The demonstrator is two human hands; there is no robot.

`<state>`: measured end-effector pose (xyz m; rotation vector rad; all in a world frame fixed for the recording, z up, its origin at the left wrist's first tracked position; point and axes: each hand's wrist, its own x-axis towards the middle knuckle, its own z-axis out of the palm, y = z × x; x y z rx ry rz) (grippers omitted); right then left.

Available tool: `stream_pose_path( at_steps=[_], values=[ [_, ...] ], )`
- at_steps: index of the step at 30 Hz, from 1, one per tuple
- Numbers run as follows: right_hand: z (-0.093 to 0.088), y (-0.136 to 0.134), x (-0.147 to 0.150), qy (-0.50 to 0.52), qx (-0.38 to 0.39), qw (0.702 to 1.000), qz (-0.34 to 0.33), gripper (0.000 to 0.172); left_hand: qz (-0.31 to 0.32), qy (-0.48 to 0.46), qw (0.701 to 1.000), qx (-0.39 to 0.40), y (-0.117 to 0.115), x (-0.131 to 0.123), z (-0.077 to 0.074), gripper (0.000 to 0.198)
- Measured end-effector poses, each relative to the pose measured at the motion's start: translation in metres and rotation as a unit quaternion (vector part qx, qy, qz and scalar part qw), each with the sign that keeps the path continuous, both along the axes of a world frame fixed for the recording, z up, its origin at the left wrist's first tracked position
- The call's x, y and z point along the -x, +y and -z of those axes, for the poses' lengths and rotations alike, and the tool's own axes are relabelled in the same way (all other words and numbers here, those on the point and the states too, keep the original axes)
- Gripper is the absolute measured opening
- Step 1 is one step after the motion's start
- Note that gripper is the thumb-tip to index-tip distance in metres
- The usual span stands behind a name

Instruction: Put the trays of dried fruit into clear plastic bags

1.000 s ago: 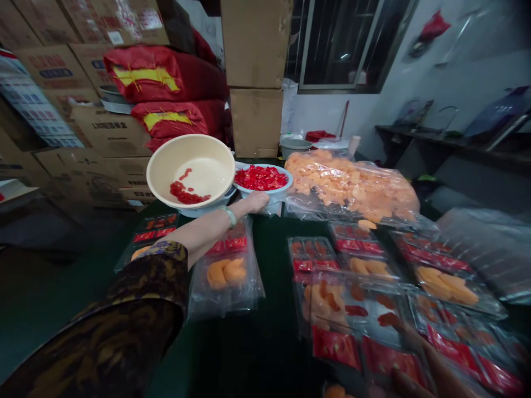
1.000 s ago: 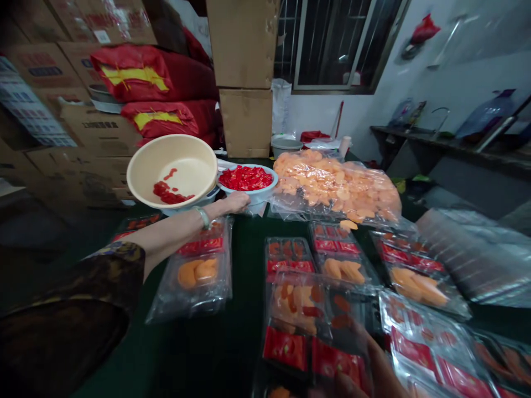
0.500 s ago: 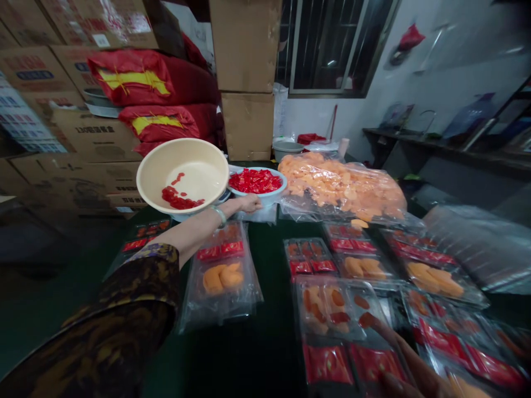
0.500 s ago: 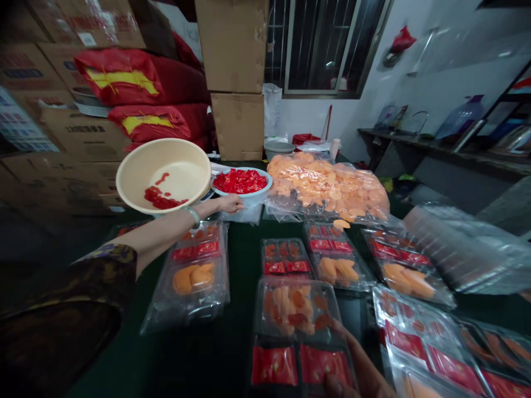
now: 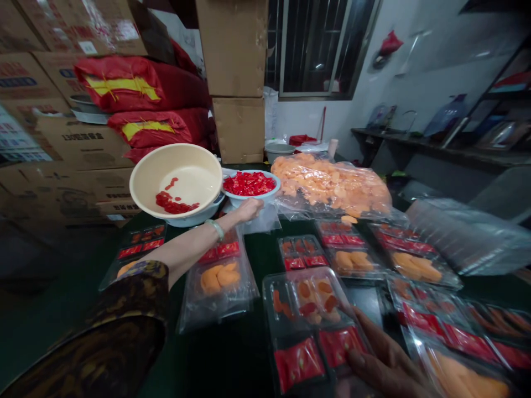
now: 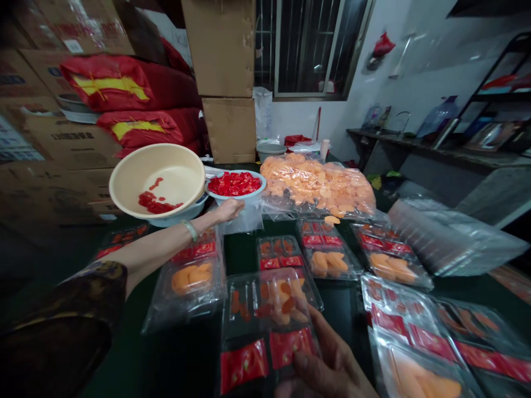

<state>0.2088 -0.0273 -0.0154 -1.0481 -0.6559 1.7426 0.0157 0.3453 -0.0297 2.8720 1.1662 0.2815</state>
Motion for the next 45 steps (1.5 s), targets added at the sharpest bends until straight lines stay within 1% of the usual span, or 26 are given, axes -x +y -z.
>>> stream_pose_path(
  at_steps=[2, 4, 6, 9, 11, 13, 15, 17, 21, 24, 26, 29, 31, 32, 34, 37, 39, 41, 43, 45],
  values=[
    [-0.007, 0.001, 0.01, 0.033, -0.032, 0.999, -0.023, 0.077, 0.038, -0.01, 0.999, -0.022, -0.021, 0.0, -0.007, 0.017],
    [-0.01, 0.003, 0.021, 0.079, -0.064, 0.993, -0.054, 0.073, 0.079, -0.018, 0.996, -0.036, -0.048, 0.003, -0.013, 0.019],
    [-0.009, 0.005, 0.032, 0.118, -0.087, 0.985, -0.089, 0.069, 0.122, -0.021, 0.992, -0.037, -0.08, 0.007, -0.018, 0.021],
    [0.001, 0.002, 0.042, 0.153, -0.087, 0.977, -0.122, 0.069, 0.191, -0.02, 0.981, -0.024, -0.134, 0.01, -0.023, 0.024],
    [0.008, -0.005, 0.045, 0.159, -0.074, 0.976, -0.127, 0.07, 0.226, -0.021, 0.974, -0.016, -0.169, 0.01, -0.027, 0.029],
    [0.014, -0.015, 0.046, 0.159, -0.061, 0.978, -0.123, 0.07, 0.261, -0.021, 0.965, -0.015, -0.197, 0.007, -0.029, 0.032],
    [0.018, -0.028, 0.045, 0.156, -0.047, 0.98, -0.116, 0.068, 0.297, -0.015, 0.955, -0.016, -0.219, 0.007, -0.03, 0.031],
    [0.023, -0.042, 0.044, 0.153, -0.039, 0.982, -0.103, 0.065, 0.326, -0.003, 0.945, -0.013, -0.236, 0.01, -0.03, 0.029],
    [0.033, -0.07, 0.046, 0.139, -0.031, 0.987, -0.074, 0.065, 0.335, 0.014, 0.942, 0.011, -0.266, 0.023, -0.033, 0.027],
    [0.038, -0.089, 0.048, 0.128, -0.02, 0.989, -0.075, 0.07, 0.326, 0.01, 0.945, 0.039, -0.285, 0.035, -0.036, 0.029],
    [0.039, -0.1, 0.049, 0.126, -0.019, 0.989, -0.081, 0.073, 0.298, -0.005, 0.951, 0.08, -0.293, 0.043, -0.036, 0.029],
    [0.037, -0.114, 0.051, 0.114, -0.014, 0.989, -0.092, 0.077, 0.24, -0.031, 0.957, 0.162, -0.301, 0.055, -0.036, 0.03],
    [0.036, -0.122, 0.054, 0.098, -0.009, 0.991, -0.086, 0.079, 0.227, -0.027, 0.956, 0.181, -0.308, 0.06, -0.037, 0.028],
    [0.035, -0.125, 0.057, 0.091, -0.007, 0.993, -0.08, 0.081, 0.231, -0.018, 0.957, 0.174, -0.314, 0.061, -0.037, 0.027],
    [0.035, -0.129, 0.063, 0.078, -0.005, 0.995, -0.06, 0.087, 0.247, 0.012, 0.96, 0.134, -0.328, 0.059, -0.037, 0.026],
    [0.037, -0.129, 0.073, 0.059, -0.02, 0.998, -0.031, 0.097, 0.274, 0.05, 0.957, 0.079, -0.35, 0.054, -0.033, 0.026],
    [0.04, -0.129, 0.078, 0.053, -0.033, 0.998, -0.024, 0.097, 0.283, 0.066, 0.955, 0.067, -0.36, 0.053, -0.028, 0.026],
    [0.043, -0.129, 0.081, 0.054, -0.037, 0.997, -0.031, 0.094, 0.284, 0.077, 0.954, 0.054, -0.363, 0.058, -0.023, 0.026],
    [0.046, -0.131, 0.081, 0.057, -0.032, 0.997, -0.033, 0.092, 0.275, 0.072, 0.959, 0.018, -0.362, 0.069, -0.018, 0.024],
    [0.047, -0.133, 0.082, 0.061, -0.026, 0.997, -0.029, 0.092, 0.247, 0.049, 0.967, -0.025, -0.359, 0.081, -0.013, 0.023]
  ],
)
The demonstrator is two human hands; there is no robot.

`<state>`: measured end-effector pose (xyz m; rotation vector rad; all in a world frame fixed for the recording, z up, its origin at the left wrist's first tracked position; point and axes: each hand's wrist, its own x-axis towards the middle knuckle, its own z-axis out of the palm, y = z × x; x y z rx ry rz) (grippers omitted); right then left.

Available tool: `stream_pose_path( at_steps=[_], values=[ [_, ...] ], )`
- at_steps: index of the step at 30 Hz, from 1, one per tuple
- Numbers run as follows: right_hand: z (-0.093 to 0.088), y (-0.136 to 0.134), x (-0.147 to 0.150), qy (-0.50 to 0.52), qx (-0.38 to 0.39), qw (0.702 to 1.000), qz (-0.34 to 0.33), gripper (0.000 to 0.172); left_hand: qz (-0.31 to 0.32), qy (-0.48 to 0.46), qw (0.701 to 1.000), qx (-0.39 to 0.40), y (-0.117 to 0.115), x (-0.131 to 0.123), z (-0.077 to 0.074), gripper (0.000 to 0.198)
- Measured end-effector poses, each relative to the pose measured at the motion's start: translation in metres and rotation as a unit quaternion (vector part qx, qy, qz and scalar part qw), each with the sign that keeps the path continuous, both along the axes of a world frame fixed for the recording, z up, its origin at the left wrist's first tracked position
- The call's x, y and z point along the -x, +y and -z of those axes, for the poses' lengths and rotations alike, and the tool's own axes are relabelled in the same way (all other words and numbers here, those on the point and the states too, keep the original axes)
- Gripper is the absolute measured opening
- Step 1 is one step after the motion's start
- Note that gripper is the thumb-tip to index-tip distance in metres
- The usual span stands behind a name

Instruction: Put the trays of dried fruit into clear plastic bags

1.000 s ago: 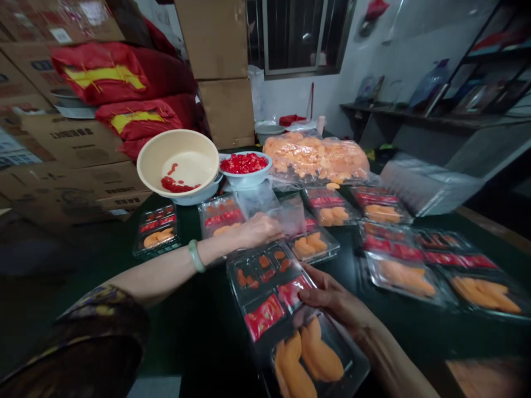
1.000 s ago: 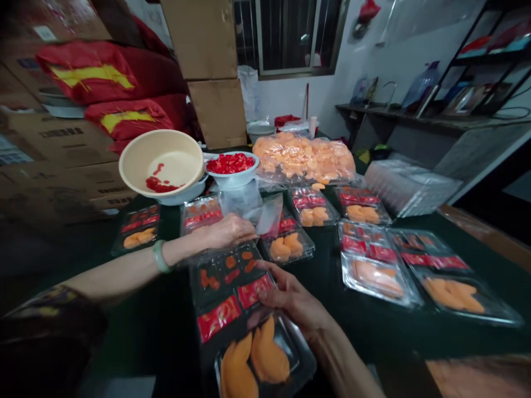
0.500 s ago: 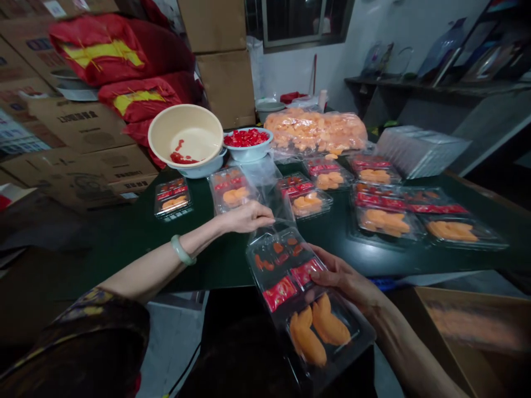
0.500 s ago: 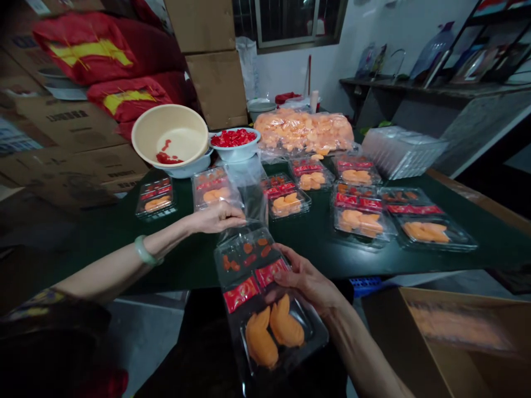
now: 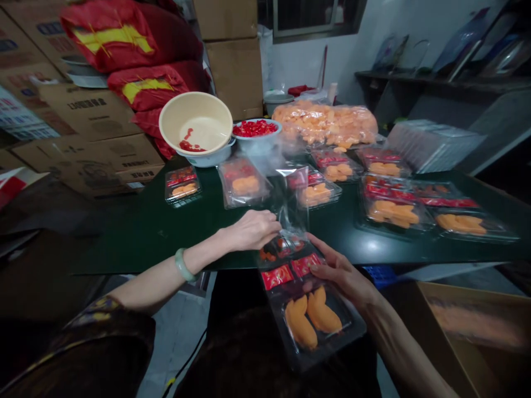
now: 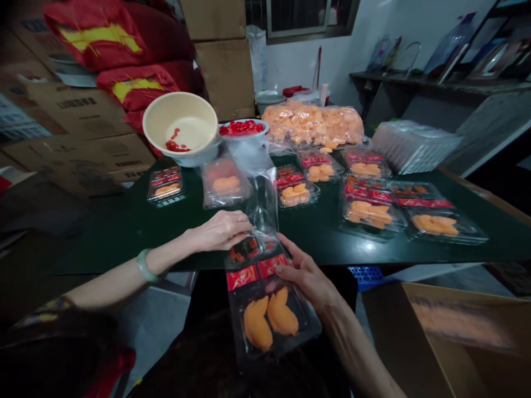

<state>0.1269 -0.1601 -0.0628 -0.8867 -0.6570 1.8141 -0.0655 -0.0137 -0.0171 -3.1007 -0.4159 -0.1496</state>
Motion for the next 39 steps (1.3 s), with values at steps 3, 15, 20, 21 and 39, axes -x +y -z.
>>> stream_pose_path(
  at_steps=[3, 15, 20, 21, 39],
  values=[
    [0.002, -0.003, 0.002, 0.006, 0.01, 1.0, 0.003, 0.089, -0.063, -0.048, 0.996, -0.029, 0.005, 0.017, 0.011, 0.024],
    [0.009, -0.012, 0.013, 0.011, 0.016, 0.994, 0.111, 0.076, -0.177, -0.242, 0.941, 0.157, -0.007, 0.035, 0.05, 0.015],
    [0.013, -0.021, 0.02, 0.031, 0.03, 0.99, 0.132, 0.074, -0.2, -0.341, 0.895, 0.207, -0.033, 0.044, 0.051, 0.015],
    [0.013, -0.023, 0.021, 0.035, 0.039, 0.99, 0.134, 0.074, -0.21, -0.351, 0.89, 0.2, -0.036, 0.046, 0.051, 0.015],
    [0.022, -0.047, 0.045, -0.151, 0.104, 0.978, 0.104, 0.041, -0.12, -0.24, 0.931, 0.249, -0.113, 0.085, 0.057, 0.021]
  ],
)
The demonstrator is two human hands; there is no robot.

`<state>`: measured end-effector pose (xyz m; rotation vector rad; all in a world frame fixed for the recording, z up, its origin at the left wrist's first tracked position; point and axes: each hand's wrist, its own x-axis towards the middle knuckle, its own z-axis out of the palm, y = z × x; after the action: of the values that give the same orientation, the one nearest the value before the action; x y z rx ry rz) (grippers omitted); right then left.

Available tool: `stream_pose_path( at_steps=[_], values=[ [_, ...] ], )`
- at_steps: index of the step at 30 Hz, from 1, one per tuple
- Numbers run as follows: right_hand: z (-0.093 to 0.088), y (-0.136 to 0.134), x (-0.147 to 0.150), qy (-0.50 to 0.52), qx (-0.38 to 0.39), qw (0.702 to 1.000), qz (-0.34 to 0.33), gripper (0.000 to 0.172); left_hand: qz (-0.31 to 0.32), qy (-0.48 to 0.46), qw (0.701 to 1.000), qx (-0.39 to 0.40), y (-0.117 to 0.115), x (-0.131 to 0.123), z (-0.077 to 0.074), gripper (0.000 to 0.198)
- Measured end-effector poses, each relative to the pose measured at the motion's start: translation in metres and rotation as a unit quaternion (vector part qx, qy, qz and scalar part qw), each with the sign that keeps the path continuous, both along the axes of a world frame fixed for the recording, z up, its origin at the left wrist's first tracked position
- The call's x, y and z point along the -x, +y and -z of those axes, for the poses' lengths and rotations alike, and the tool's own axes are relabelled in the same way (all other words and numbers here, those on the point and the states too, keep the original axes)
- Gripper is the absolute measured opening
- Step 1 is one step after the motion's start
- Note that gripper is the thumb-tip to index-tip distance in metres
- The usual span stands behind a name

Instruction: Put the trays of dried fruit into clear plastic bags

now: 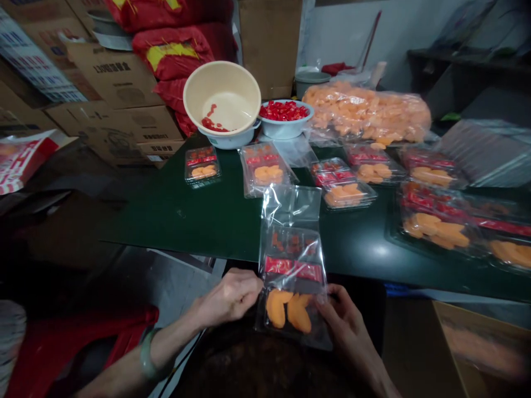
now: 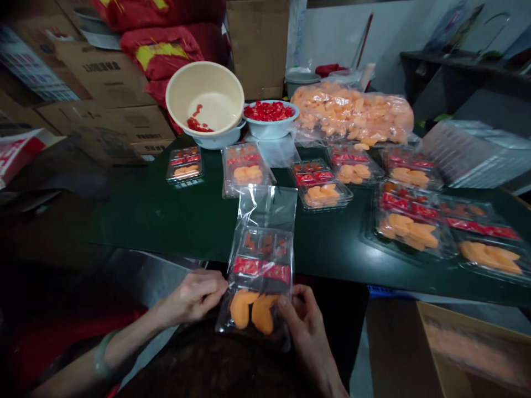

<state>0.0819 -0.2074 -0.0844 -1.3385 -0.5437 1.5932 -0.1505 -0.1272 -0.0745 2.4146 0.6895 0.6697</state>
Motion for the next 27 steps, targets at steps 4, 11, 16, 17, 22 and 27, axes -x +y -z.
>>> stream_pose_path(
  at_steps=[4, 11, 16, 17, 22, 27],
  values=[
    [0.013, -0.023, -0.027, -0.059, -0.017, 0.992, -0.106, 0.03, 0.013, -0.007, 0.996, 0.085, -0.025, 0.006, 0.006, 0.023],
    [0.005, 0.015, -0.043, -0.546, -0.313, 0.76, -0.163, 0.066, -0.162, -0.095, 0.976, 0.111, -0.011, -0.009, -0.005, 0.013],
    [0.001, 0.066, -0.014, -0.59, -0.45, 0.649, -0.165, 0.022, -0.153, -0.089, 0.982, 0.068, 0.003, -0.022, -0.011, 0.015],
    [0.004, 0.07, -0.008, -0.591, -0.459, 0.651, -0.123, 0.012, -0.139, -0.078, 0.986, 0.05, 0.0, -0.023, -0.01, 0.016],
    [0.011, 0.071, 0.011, -0.561, -0.495, 0.663, -0.021, 0.022, -0.032, -0.035, 0.999, -0.024, -0.026, -0.024, -0.013, 0.02],
    [-0.035, 0.055, 0.01, -0.531, -0.537, 0.655, -0.035, 0.02, -0.029, -0.068, 0.995, -0.072, -0.04, -0.014, -0.066, 0.016]
  ],
)
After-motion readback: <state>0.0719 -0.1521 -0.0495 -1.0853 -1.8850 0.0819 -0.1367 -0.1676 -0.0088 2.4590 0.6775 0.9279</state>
